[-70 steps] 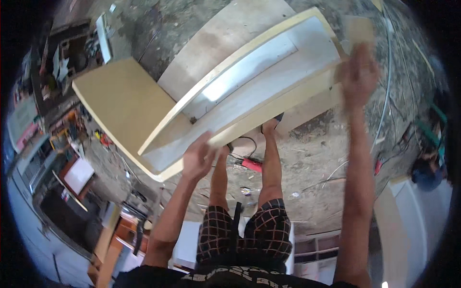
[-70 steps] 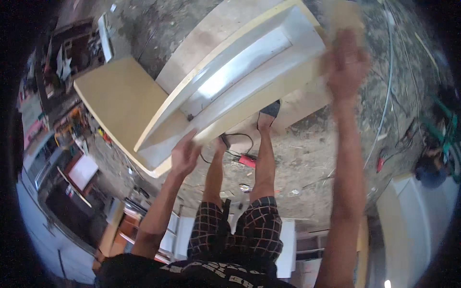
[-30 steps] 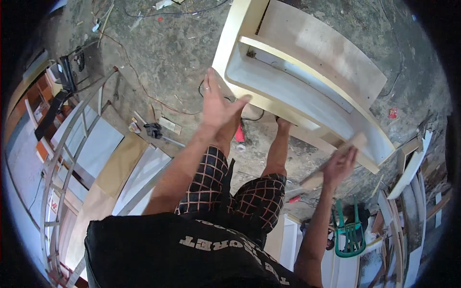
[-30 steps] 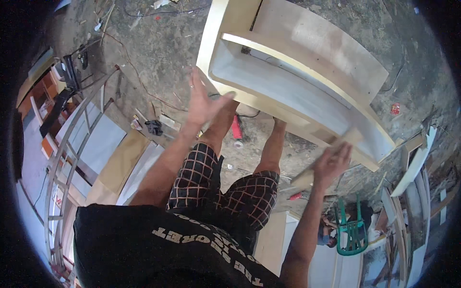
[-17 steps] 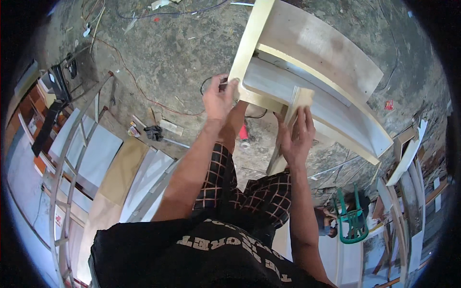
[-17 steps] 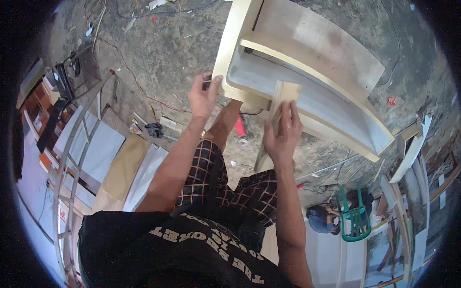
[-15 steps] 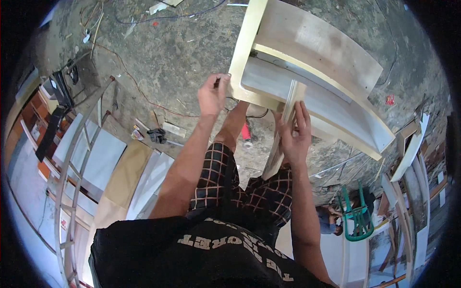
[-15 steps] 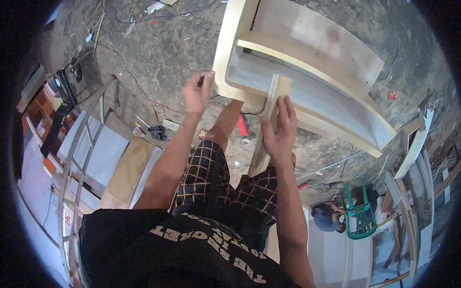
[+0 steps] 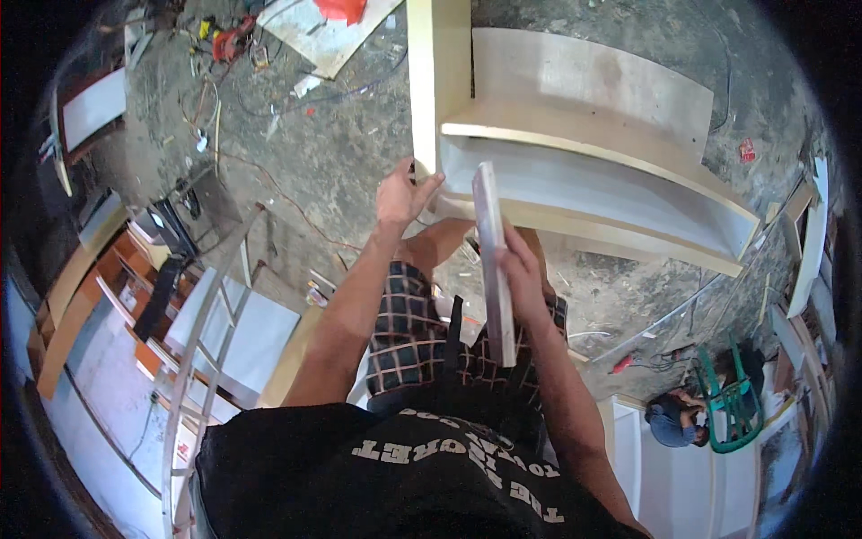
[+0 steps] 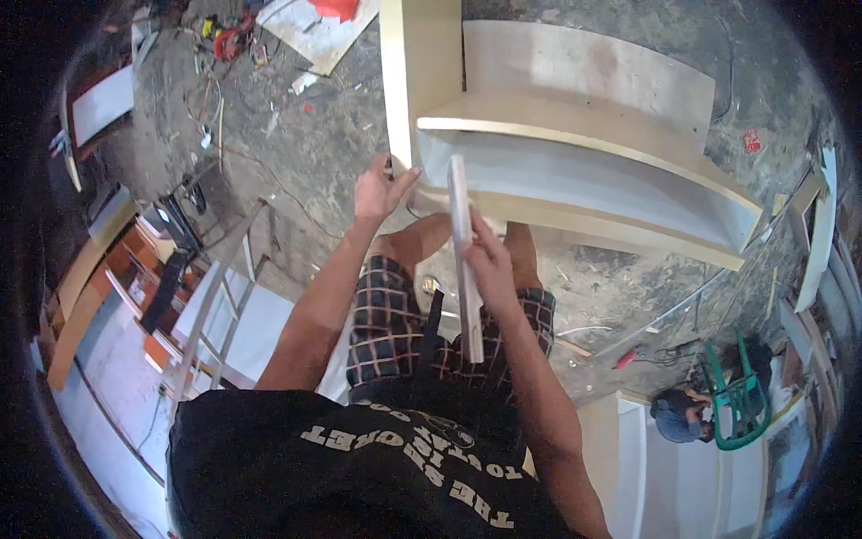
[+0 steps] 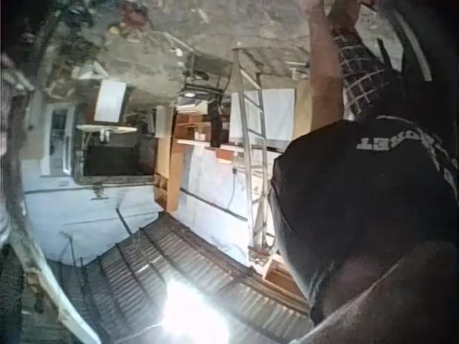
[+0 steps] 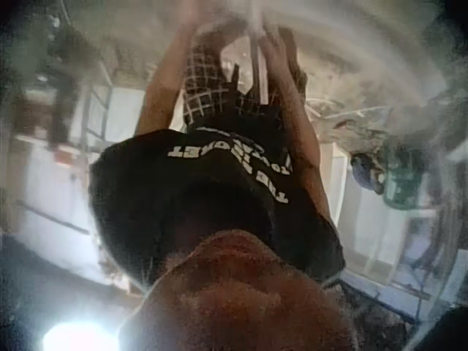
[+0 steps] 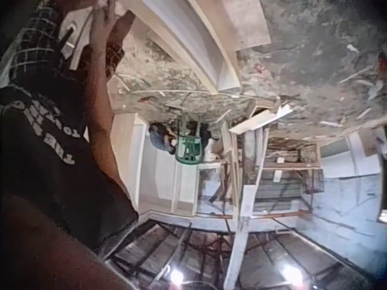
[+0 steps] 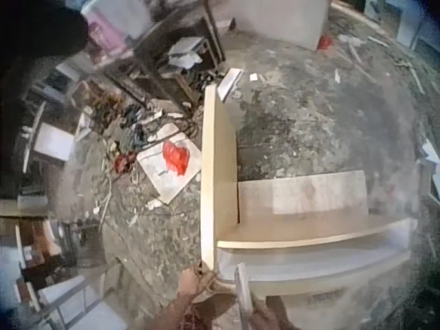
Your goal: The person sands the surfaces and edges of a wooden furniture component using a sanding block.
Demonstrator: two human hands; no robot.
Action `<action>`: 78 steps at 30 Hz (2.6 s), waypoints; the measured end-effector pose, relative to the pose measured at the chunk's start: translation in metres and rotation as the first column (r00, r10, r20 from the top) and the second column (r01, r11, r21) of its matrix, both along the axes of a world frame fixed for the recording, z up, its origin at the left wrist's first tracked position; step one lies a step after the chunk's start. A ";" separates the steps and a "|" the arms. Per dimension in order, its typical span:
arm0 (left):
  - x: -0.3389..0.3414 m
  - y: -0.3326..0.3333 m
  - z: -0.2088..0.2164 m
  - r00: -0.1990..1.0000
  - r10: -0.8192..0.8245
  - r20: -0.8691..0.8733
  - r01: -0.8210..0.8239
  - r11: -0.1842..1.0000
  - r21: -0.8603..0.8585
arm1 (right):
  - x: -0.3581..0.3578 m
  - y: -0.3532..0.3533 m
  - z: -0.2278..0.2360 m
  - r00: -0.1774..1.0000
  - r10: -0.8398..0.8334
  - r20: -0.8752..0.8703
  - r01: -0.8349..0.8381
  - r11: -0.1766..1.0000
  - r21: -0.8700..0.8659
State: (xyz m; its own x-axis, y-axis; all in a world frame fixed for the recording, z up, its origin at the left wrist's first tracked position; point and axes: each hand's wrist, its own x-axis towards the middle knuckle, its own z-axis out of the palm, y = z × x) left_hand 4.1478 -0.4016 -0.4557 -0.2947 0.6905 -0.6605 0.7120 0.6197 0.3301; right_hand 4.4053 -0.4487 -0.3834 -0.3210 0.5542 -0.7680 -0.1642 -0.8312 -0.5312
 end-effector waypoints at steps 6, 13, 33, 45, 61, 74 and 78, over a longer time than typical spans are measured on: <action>-0.023 0.036 -0.007 0.986 -0.164 -0.035 0.156 0.972 -0.173 | -0.029 -0.017 -0.020 0.999 -0.034 -0.006 0.034 0.988 0.149; -0.049 0.126 -0.026 0.925 -0.364 0.109 0.339 0.920 0.195 | -0.097 -0.013 -0.001 0.953 -0.259 0.156 0.273 0.959 -0.077; -0.015 0.285 -0.092 0.999 0.032 0.037 -0.047 0.841 0.539 | -0.214 0.046 0.001 0.620 0.069 0.782 -0.036 0.998 -0.060; -0.015 0.280 -0.084 0.999 -0.003 0.054 -0.025 0.854 0.520 | -0.210 0.078 -0.018 0.580 -0.022 0.814 0.149 0.986 -0.079; -0.046 0.298 -0.118 0.996 -0.090 -0.025 0.091 0.859 0.504 | -0.245 0.086 0.011 0.438 0.023 0.899 0.218 0.967 -0.131; -0.026 0.286 -0.089 0.985 0.003 0.172 -0.067 0.927 0.369 | -0.229 0.065 -0.005 0.518 -0.052 0.854 0.393 0.901 -0.184; -0.052 0.311 -0.114 0.950 -0.046 0.308 -0.057 0.946 0.318 | -0.231 0.053 -0.004 0.496 -0.102 0.862 0.352 0.931 -0.093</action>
State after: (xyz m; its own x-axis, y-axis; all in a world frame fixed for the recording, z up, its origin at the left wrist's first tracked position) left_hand 4.0959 -0.0904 -0.5698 -0.1170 0.8783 -0.4635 0.5400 0.4480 0.7125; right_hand 4.1748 -0.3954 -0.3870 0.6452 0.2803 -0.7108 0.0472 -0.9431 -0.3291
